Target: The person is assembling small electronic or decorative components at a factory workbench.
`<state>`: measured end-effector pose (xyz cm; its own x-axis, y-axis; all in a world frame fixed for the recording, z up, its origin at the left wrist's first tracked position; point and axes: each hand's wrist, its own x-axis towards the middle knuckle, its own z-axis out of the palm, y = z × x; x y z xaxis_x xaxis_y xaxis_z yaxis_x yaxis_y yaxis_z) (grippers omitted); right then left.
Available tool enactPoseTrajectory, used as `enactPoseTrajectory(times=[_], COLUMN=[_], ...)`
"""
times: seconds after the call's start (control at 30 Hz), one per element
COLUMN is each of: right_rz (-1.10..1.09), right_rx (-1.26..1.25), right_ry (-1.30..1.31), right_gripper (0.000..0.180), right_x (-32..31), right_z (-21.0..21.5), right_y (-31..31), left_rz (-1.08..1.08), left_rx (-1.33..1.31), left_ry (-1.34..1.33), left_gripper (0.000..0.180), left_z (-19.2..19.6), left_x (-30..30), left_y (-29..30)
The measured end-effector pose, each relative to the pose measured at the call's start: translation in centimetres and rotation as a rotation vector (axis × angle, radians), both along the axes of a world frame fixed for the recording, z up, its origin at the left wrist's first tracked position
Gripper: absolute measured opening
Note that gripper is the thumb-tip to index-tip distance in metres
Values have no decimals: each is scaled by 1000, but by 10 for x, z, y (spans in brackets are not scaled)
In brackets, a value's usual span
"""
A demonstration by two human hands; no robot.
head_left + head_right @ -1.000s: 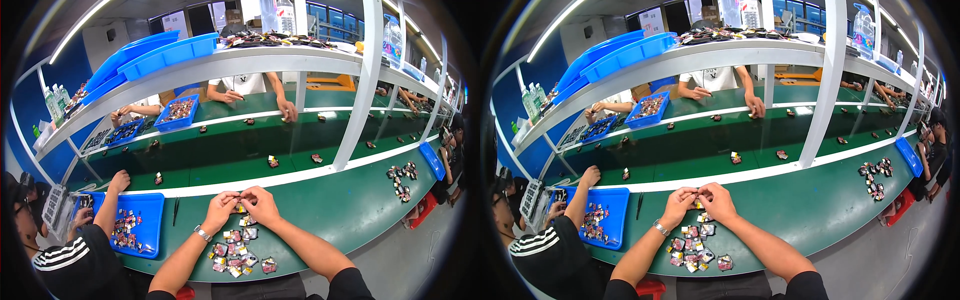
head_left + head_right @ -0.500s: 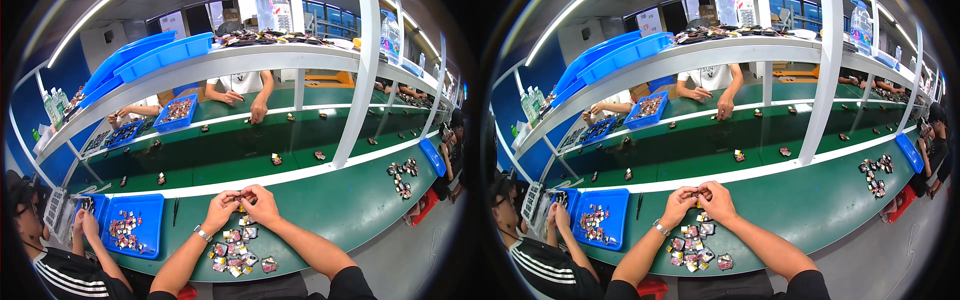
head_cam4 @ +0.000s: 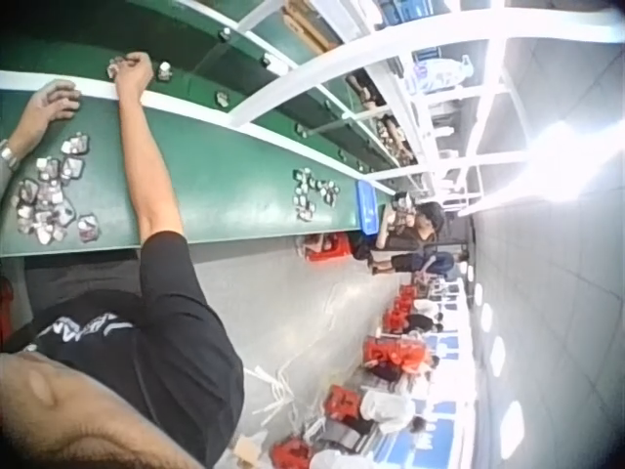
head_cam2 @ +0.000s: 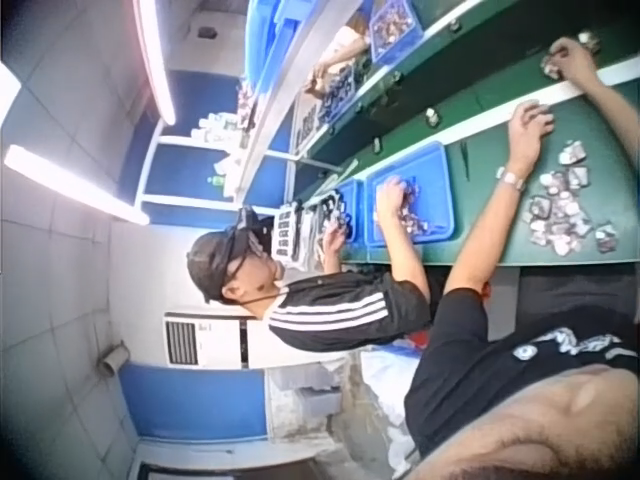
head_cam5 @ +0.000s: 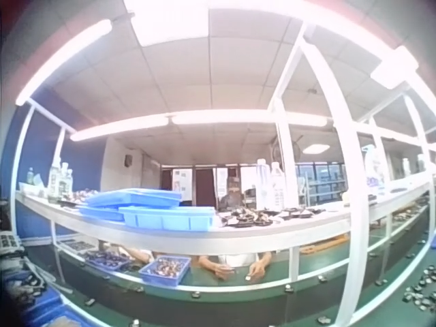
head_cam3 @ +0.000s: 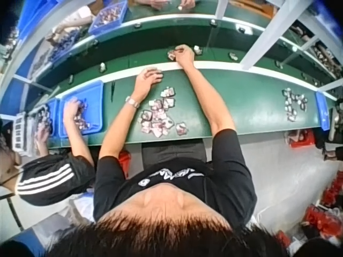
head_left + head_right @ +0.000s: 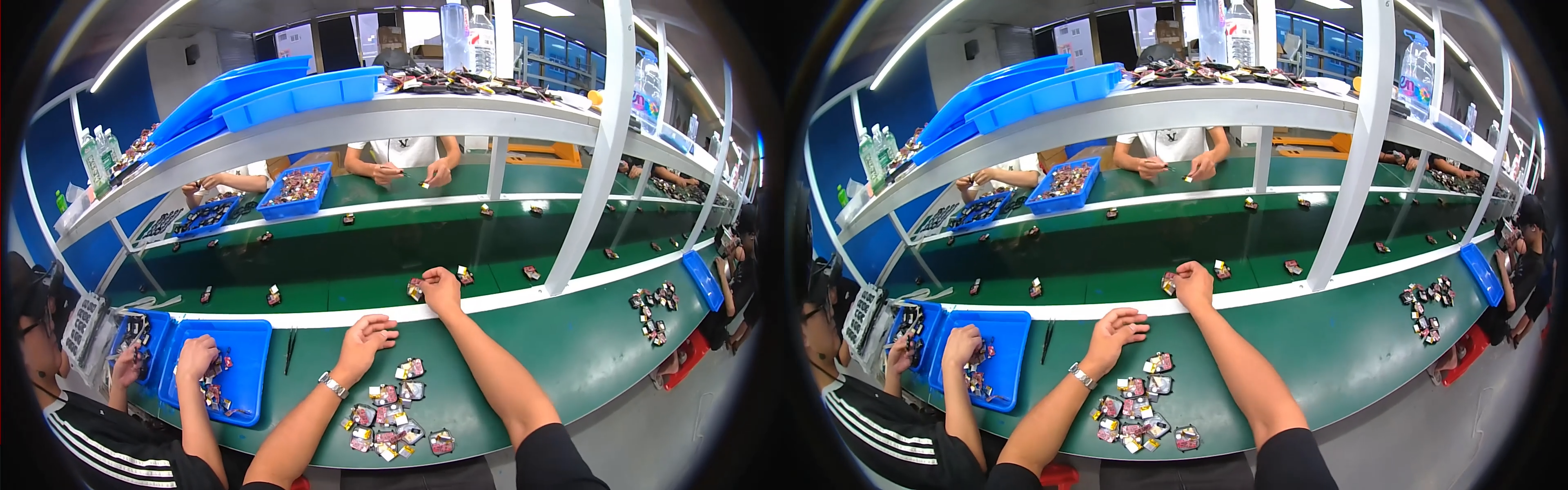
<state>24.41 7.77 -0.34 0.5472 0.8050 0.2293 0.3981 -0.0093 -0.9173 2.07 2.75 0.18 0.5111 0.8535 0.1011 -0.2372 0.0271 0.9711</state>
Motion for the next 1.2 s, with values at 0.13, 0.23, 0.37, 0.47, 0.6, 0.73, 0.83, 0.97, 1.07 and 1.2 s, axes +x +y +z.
enactPoseTrajectory(times=[0.13, 0.23, 0.37, 0.47, 0.6, 0.73, 0.83, 0.97, 1.07, 1.2], right_rz=[113, -244, -350, -176, 379, 714, 826, 793, 493, 332], right_rx=[95, 0, -293, -141, 70, 119, 146, 244, 186, 246], right_ry=[-340, -741, -656, -528, -337, -380, -464, -502, -314, -514], right_gripper=[26, 37, 51, 53, 61, 63, 59, 50, 36, 31], right_x=[2, 13, 72, 82, 17, -29, -35, -37, -62, -78], right_z=[-7, 25, 1, -4, 24, 50, 51, 41, 42, 32], right_y=[12, -18, -25, -28, -66, -107, -111, -115, -123, -124], left_rz=[4, -1, -63, -57, -27, -212, -339, -331, -195, -177], left_rx=[-26, 11, 33, 5, -37, -178, -227, -248, -277, -271], left_ry=[-8, 48, 32, 19, 40, 24, 26, 31, -26, -72], left_gripper=[26, 25, 22, 21, 22, 34, 35, 32, 36, 36], left_z=[-2, 0, 1, -1, 1, 13, 11, 9, 9, 11], left_x=[-12, -19, -5, -6, -20, -24, -26, -20, -21, -18], left_y=[2, 0, 2, 3, 1, 4, 8, 5, 2, 0])
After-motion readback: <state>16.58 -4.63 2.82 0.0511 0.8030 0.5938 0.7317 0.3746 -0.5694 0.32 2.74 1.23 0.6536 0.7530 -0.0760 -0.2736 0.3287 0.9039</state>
